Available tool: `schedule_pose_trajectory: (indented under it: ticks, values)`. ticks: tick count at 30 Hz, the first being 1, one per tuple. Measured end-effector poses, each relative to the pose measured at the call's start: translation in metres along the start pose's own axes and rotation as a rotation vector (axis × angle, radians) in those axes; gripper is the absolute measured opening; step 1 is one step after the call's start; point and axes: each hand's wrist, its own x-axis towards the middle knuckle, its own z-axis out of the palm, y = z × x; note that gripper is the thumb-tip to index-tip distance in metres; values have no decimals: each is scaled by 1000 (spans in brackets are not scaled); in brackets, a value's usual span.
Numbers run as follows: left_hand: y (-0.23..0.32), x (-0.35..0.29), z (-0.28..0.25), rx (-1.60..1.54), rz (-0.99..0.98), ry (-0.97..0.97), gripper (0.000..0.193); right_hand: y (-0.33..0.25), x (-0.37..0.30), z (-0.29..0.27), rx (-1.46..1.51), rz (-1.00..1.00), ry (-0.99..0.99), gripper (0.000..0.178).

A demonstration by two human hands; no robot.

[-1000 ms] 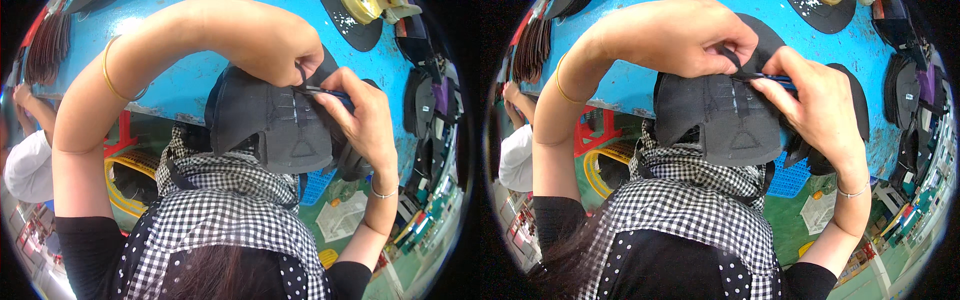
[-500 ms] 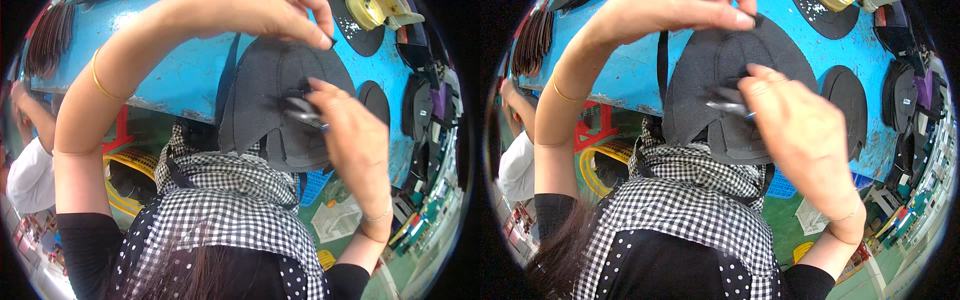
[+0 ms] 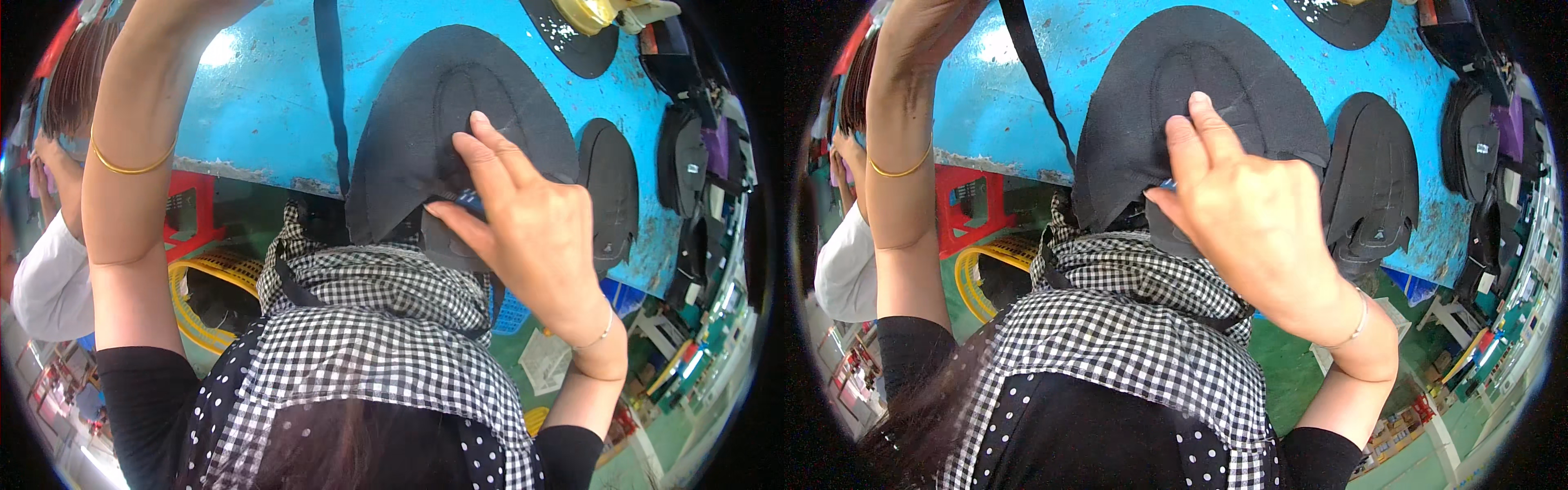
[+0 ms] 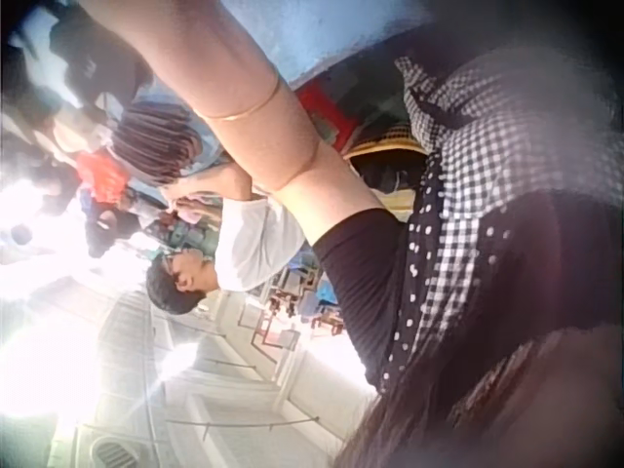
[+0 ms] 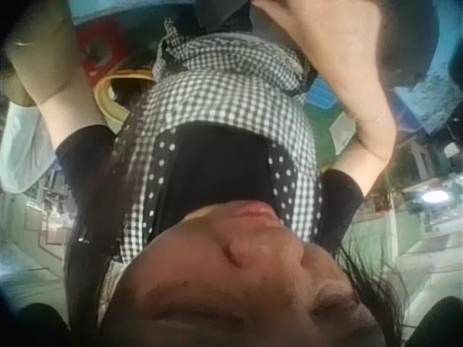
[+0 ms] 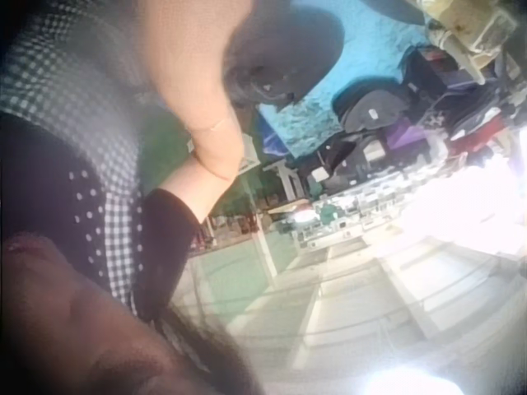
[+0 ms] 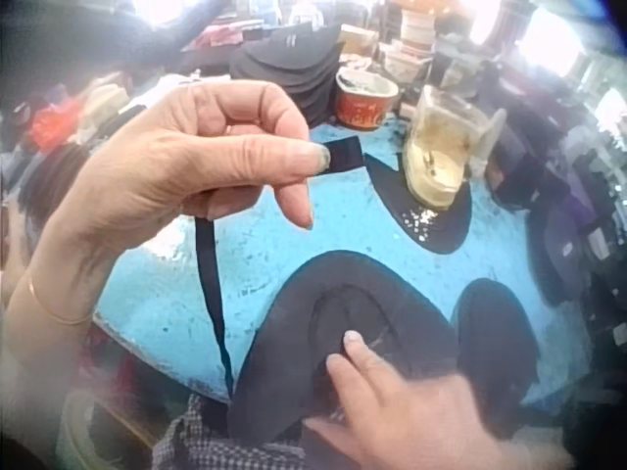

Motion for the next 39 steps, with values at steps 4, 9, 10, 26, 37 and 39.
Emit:
schedule_pose_trajectory:
  ticks: [4, 9, 10, 26, 37, 39]
  values:
    - [-5, -2, 8, -39, 57, 13, 14, 1, -1, 8, 106, -49, 226, 34]
    - [-6, -5, 15, -156, -58, -305, 17, 74, -48, 0, 780, 494, 755, 35]
    - [-7, -5, 18, -161, -126, -423, 18, 92, -66, 3, 982, 608, 986, 35]
    - [-48, -1, 87, 339, 296, -601, 17, 149, -156, 10, 1117, 524, 730, 18]
    - [5, 27, 51, 406, -168, -793, 18, 68, -9, -11, 363, -320, -30, 19]
    - [9, 28, 52, 405, -252, -828, 18, 71, -8, -11, 338, -285, -44, 18]
